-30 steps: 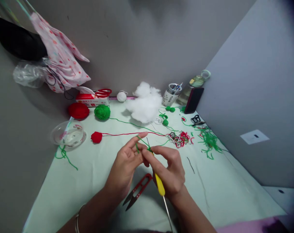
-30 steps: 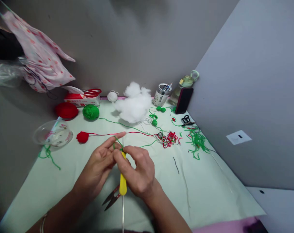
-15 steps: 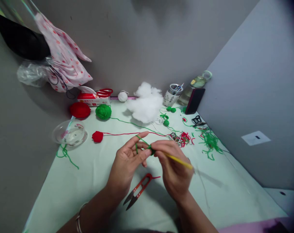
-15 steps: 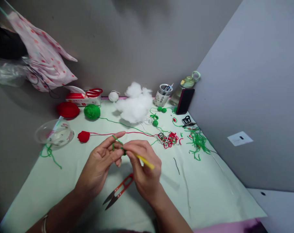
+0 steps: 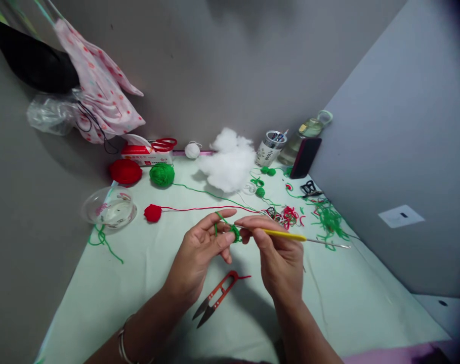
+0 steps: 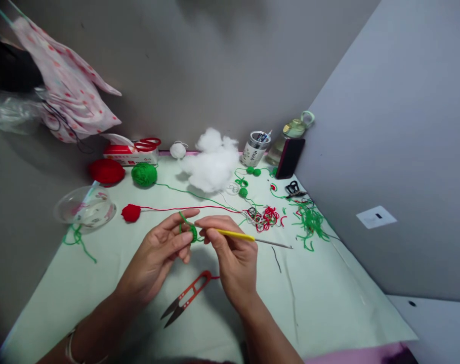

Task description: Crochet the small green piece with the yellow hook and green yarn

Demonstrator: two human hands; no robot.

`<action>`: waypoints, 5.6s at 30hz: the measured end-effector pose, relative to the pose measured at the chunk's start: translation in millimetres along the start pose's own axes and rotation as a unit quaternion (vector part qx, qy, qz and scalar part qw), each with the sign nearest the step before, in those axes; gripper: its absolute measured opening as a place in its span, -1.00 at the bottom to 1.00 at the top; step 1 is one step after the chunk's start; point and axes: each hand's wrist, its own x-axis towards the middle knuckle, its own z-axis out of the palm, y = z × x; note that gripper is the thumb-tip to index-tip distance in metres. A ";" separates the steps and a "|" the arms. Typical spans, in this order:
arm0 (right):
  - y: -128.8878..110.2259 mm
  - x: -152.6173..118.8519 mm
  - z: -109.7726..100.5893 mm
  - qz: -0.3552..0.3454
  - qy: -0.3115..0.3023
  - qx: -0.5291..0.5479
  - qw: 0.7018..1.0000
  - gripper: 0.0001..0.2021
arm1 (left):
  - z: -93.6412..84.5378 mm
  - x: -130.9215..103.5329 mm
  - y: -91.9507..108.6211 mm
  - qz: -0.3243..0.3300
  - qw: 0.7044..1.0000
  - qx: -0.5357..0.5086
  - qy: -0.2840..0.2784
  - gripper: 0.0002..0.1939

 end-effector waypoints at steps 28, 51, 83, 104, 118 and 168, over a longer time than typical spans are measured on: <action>3.4 1.6 -0.8 0.063 -0.010 0.095 0.993 -0.83 | -0.8 -0.4 -5.1 -0.003 1.000 0.017 -0.022 -0.62; -1.7 7.9 3.7 0.172 0.023 0.250 0.953 -0.83 | -0.8 -1.1 -1.2 -0.032 0.997 -0.064 -0.036 -0.79; -0.5 -2.8 -1.7 -0.041 0.024 0.006 0.999 -0.77 | -2.7 -1.3 2.5 -0.051 0.993 -0.101 -0.016 -0.62; 2.6 -2.9 3.5 -0.040 0.002 -0.004 0.999 -0.81 | 0.3 -4.3 -6.4 0.017 1.000 0.010 0.005 -0.61; 2.4 0.3 -3.5 -0.019 0.006 0.012 1.000 -0.82 | 0.7 -1.7 4.2 -0.039 0.996 -0.075 0.002 -0.66; -0.4 -9.8 2.7 -0.189 -0.017 -0.193 0.963 -0.68 | 3.1 -6.6 -3.3 -0.020 0.998 -0.053 -0.003 -0.55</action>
